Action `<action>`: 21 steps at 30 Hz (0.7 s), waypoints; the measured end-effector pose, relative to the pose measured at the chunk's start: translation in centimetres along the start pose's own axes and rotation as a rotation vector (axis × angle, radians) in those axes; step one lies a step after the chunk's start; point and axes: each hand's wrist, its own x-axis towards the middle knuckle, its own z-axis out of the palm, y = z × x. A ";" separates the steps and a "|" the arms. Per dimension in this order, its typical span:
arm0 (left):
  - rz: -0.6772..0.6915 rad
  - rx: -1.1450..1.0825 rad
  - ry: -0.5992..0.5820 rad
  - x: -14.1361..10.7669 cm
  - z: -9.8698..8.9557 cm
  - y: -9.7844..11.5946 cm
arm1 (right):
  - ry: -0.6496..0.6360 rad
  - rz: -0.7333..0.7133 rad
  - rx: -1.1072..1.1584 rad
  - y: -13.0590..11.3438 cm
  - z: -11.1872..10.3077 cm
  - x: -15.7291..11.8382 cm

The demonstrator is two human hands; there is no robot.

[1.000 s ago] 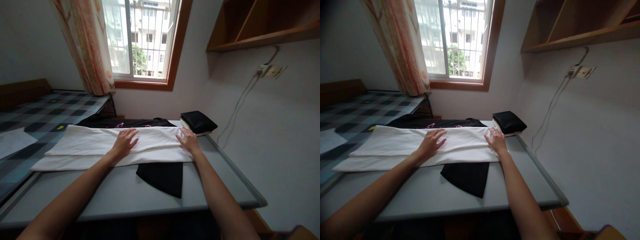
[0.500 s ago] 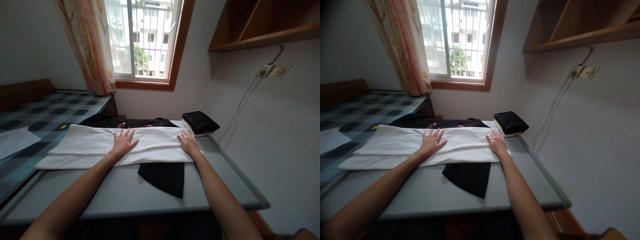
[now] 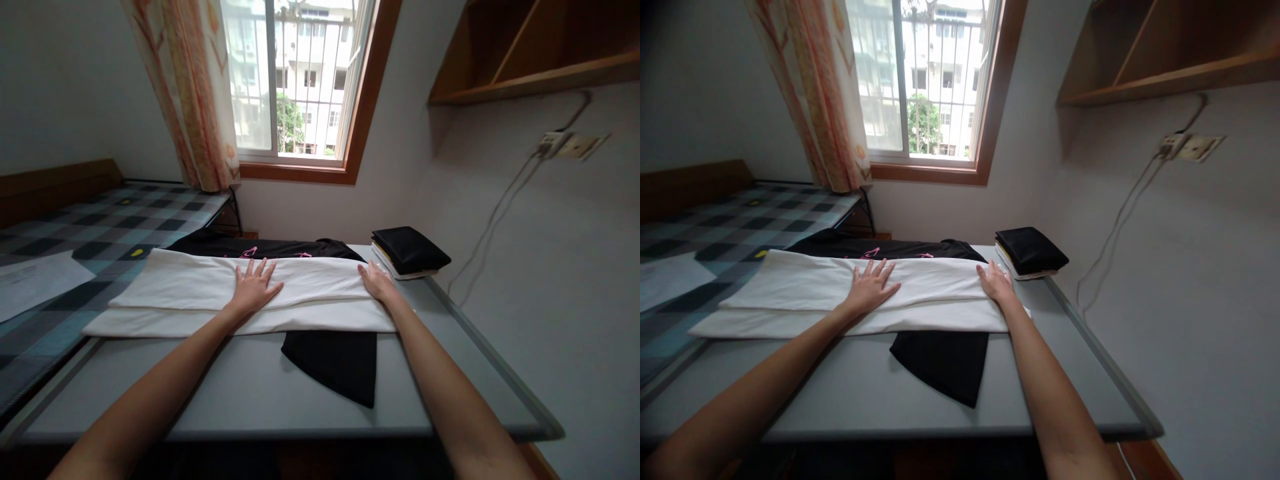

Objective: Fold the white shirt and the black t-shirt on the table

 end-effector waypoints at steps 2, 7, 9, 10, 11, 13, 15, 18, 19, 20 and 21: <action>0.002 -0.002 0.010 0.0 0.1 -0.1 | 0.041 0.030 -0.010 0.0 0.1 0.0; -0.001 -0.018 0.016 0.0 0.1 -0.1 | 0.168 0.028 -0.074 -0.3 -0.4 -1.0; -0.001 -0.032 0.007 0.1 0.1 -0.1 | 0.222 -0.013 -0.095 -0.5 -1.0 -1.7; 0.002 -0.040 -0.001 0.2 0.1 -0.2 | 0.239 -0.040 -0.097 -0.6 -1.3 -2.1; 0.007 -0.048 -0.011 0.3 0.1 -0.3 | 0.246 -0.068 -0.092 -0.6 -1.7 -2.4; 0.036 -0.058 -0.035 0.4 0.0 -1.2 | 0.251 -0.105 -0.070 -0.4 -2.5 -3.1; 0.108 -0.065 -0.056 0.3 -0.2 -3.0 | 0.255 -0.120 -0.033 0.1 -3.4 -3.7; 0.220 -0.084 -0.055 -0.9 -1.6 -7.4 | 0.114 -0.175 0.089 1.4 -4.4 -4.3; 0.214 -0.084 -0.047 -1.5 -2.3 -9.2 | 0.024 -0.204 0.139 1.8 -4.6 -4.5; 0.196 -0.081 -0.045 -2.3 -3.1 -11.2 | -0.061 -0.231 0.179 2.3 -4.7 -4.7; 0.175 -0.080 -0.054 -3.2 -4.1 -13.2 | -0.126 -0.249 0.203 2.6 -4.8 -4.8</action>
